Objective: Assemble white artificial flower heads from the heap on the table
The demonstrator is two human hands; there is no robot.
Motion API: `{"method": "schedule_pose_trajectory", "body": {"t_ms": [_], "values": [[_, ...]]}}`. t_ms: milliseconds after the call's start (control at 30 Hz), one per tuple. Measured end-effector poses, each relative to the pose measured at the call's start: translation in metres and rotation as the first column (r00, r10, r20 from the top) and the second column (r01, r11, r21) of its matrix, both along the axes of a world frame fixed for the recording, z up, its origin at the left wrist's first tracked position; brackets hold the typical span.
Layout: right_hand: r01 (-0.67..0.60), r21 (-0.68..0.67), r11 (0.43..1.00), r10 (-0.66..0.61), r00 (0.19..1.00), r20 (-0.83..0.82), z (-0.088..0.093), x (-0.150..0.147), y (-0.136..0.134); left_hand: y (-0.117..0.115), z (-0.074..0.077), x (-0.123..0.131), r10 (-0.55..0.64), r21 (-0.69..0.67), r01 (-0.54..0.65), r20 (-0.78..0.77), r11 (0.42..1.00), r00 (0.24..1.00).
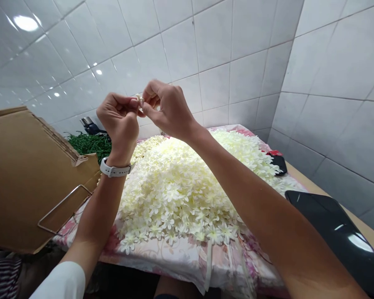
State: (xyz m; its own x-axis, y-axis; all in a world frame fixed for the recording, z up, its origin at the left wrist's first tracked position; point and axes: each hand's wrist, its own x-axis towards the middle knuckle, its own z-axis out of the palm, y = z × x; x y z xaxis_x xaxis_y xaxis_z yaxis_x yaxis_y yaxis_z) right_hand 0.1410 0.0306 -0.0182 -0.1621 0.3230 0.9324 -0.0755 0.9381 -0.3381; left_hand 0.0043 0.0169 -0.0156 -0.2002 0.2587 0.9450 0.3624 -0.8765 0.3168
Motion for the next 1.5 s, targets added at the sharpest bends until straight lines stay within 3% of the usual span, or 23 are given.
{"method": "schedule_pose_trajectory", "body": {"t_ms": [133, 233, 333, 467, 633, 800, 967, 1100, 1200, 1333, 1400, 1500], "values": [[0.091, 0.027, 0.996, -0.088, 0.994, -0.068, -0.006, -0.008, 0.0, 0.002, -0.007, 0.003, 0.164, 0.101, -0.159, -0.039, 0.982, 0.986], [0.13, 0.026, 0.991, -0.127, 0.986, -0.104, -0.01, -0.014, 0.002, 0.001, -0.009, 0.0, 0.204, 0.11, -0.199, -0.041, 0.974, 0.978], [0.043, -0.024, 0.999, -0.045, 0.994, -0.1, -0.007, -0.013, 0.002, -0.005, -0.004, -0.003, 0.147, 0.029, -0.145, -0.051, 0.989, 0.988], [-0.107, -0.132, 0.985, 0.093, 0.99, -0.11, 0.002, -0.006, -0.002, -0.01, 0.007, -0.006, -0.032, -0.106, 0.024, -0.071, 0.994, 0.997], [-0.145, -0.168, 0.975, 0.134, 0.988, -0.072, 0.006, 0.0, -0.006, -0.007, 0.013, -0.012, -0.157, -0.18, 0.139, -0.093, 0.974, 0.983], [-0.054, -0.11, 0.992, 0.045, 0.995, -0.086, 0.003, -0.004, -0.013, -0.015, 0.006, -0.002, -0.091, -0.052, 0.09, -0.016, 0.995, 0.996], [0.167, 0.056, 0.984, -0.16, 0.981, -0.114, -0.002, -0.011, -0.019, -0.029, -0.002, 0.02, -0.041, 0.108, 0.034, 0.06, 0.994, 0.997], [0.242, 0.177, 0.954, -0.223, 0.967, -0.124, -0.002, -0.012, -0.017, -0.03, 0.003, 0.018, 0.006, 0.052, -0.01, 0.079, 0.999, 0.997], [0.162, 0.167, 0.973, -0.146, 0.984, -0.103, 0.001, -0.01, -0.012, -0.025, 0.011, 0.007, -0.108, -0.095, 0.117, 0.088, 0.989, 0.99], [-0.135, -0.026, 0.991, 0.13, 0.983, -0.132, 0.005, -0.007, -0.007, -0.018, 0.017, -0.004, -0.312, -0.283, 0.33, 0.11, 0.9, 0.944], [-0.234, -0.113, 0.966, 0.212, 0.961, -0.179, 0.007, -0.005, -0.006, -0.015, 0.016, -0.006, -0.345, -0.304, 0.358, 0.1, 0.883, 0.933], [-0.315, -0.207, 0.926, 0.272, 0.939, -0.212, 0.008, -0.004, -0.005, -0.012, 0.013, -0.005, -0.302, -0.237, 0.297, 0.015, 0.925, 0.953]]}}
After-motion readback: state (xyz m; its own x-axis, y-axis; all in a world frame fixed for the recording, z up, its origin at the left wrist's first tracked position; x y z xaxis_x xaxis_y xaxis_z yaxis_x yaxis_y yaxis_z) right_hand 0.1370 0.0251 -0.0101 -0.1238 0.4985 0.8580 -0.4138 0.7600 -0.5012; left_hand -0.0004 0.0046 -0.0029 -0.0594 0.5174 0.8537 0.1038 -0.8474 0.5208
